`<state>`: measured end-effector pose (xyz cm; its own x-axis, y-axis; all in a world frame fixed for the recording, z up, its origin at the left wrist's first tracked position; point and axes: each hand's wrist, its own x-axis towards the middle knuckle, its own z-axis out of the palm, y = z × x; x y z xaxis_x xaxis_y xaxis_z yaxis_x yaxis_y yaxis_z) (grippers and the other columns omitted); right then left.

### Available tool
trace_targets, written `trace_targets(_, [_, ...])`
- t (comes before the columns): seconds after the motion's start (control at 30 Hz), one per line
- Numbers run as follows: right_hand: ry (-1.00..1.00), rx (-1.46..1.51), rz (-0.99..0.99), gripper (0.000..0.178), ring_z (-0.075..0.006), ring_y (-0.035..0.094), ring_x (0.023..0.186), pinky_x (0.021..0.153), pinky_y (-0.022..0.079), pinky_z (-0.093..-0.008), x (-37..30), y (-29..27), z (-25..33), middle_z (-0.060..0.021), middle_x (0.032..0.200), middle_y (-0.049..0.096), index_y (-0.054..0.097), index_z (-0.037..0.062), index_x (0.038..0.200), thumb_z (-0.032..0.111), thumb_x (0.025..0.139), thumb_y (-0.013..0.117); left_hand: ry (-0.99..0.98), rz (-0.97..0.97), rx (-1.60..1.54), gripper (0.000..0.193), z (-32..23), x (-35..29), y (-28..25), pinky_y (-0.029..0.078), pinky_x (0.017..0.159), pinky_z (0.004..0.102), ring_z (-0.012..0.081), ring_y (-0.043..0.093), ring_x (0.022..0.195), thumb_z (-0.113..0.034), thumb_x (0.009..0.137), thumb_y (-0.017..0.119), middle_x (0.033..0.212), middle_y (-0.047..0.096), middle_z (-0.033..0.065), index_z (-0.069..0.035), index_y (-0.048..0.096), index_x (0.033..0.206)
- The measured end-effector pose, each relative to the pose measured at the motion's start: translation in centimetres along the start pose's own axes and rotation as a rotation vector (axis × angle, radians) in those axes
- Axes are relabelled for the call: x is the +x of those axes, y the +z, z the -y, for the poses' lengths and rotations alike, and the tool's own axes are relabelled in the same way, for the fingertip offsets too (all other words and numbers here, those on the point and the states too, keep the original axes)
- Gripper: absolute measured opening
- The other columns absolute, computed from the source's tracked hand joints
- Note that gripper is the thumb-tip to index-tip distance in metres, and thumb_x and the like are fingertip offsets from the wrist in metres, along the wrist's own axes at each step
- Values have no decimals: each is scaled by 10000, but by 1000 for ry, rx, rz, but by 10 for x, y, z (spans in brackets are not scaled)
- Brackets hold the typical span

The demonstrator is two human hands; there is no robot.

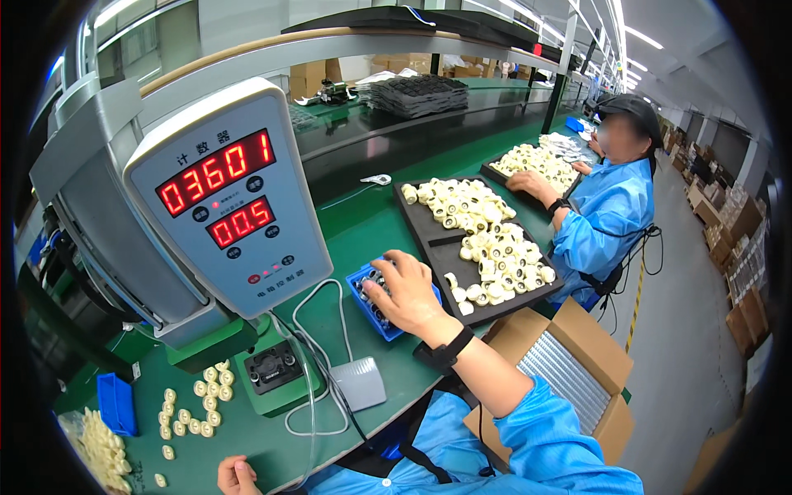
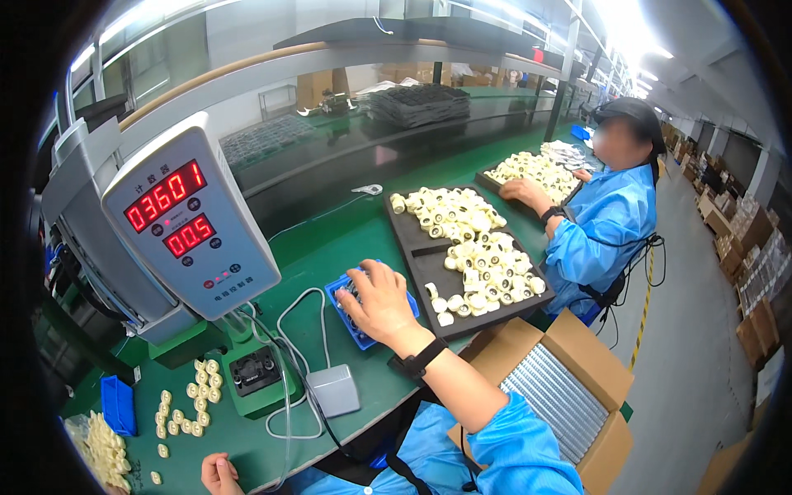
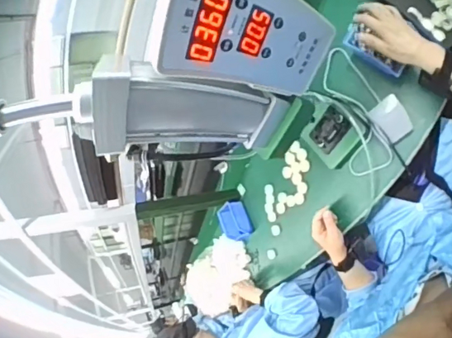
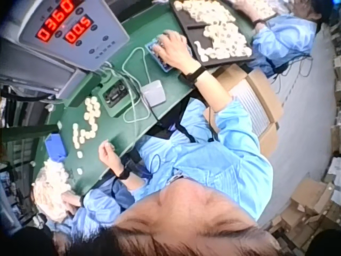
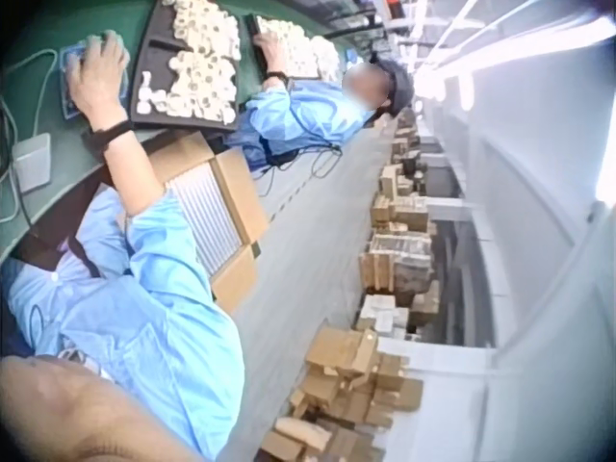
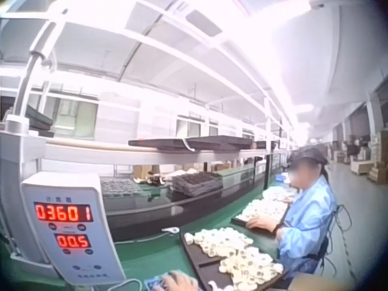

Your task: Assembling small plastic components and using a counting machine.

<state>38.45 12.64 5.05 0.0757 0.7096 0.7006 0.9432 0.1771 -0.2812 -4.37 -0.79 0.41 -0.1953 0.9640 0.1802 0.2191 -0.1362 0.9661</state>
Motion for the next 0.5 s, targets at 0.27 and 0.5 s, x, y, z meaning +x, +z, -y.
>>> trace_targets(0.27, [231,-51,-167,217,-353,553,961,846,441,-434,-83,-79,-50,-161,1007,583,618,35,1005,86,800,666,-13,-38,35,148,-2,-1,3,390,605,216,71,479,661,-85,984,569,742,559,2,26,662,1014])
trace_targets(0.5, [780,97,-373,348,-187,576,799,695,488,-312,-148,-103,-75,-117,918,530,473,-10,1128,163,907,678,-16,-32,30,139,0,1,2,385,593,218,75,475,651,-78,979,561,735,555,3,21,655,1009])
